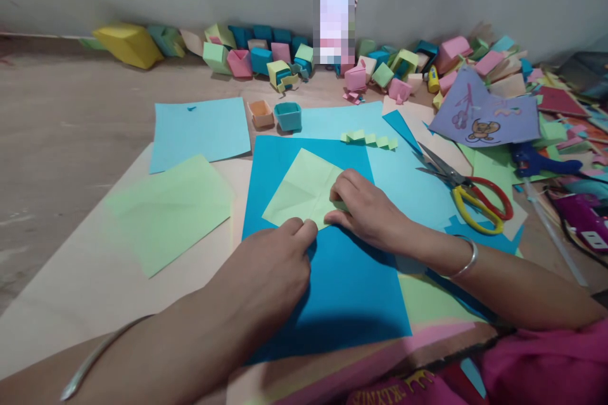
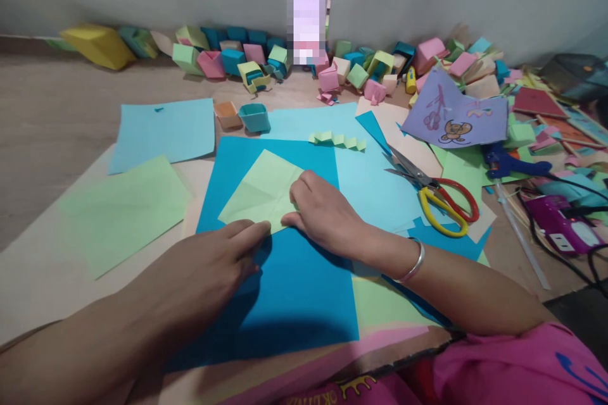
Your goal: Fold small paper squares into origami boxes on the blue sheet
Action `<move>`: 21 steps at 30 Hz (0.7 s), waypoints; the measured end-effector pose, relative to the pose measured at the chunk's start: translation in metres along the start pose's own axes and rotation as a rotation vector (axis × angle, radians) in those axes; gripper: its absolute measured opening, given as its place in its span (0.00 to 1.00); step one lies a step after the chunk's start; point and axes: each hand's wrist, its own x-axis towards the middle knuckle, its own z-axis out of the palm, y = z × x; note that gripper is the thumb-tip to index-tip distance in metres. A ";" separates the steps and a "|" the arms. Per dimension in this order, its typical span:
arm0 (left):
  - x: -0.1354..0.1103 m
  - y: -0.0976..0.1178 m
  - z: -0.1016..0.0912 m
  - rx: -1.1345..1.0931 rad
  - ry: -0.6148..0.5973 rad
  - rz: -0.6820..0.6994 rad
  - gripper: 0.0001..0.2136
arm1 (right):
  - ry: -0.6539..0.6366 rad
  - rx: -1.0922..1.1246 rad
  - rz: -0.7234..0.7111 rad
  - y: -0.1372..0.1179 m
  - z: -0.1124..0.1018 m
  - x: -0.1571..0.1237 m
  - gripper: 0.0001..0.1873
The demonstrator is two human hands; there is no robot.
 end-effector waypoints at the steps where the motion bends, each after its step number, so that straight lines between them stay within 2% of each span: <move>1: 0.001 0.000 -0.001 0.002 -0.037 -0.003 0.13 | -0.007 0.001 0.004 -0.001 -0.001 0.000 0.12; 4: 0.002 0.001 -0.003 0.009 -0.124 -0.019 0.12 | -0.021 0.042 0.008 -0.002 -0.006 -0.001 0.13; 10: 0.000 0.001 -0.002 0.014 -0.065 -0.014 0.11 | -0.103 0.259 -0.004 0.017 -0.023 -0.002 0.11; 14: 0.001 -0.002 -0.002 0.004 0.000 -0.042 0.11 | -0.153 0.319 0.018 0.026 -0.031 0.001 0.12; 21: 0.011 -0.021 -0.002 -0.001 0.017 0.050 0.14 | -0.166 0.356 0.049 0.026 -0.032 0.003 0.10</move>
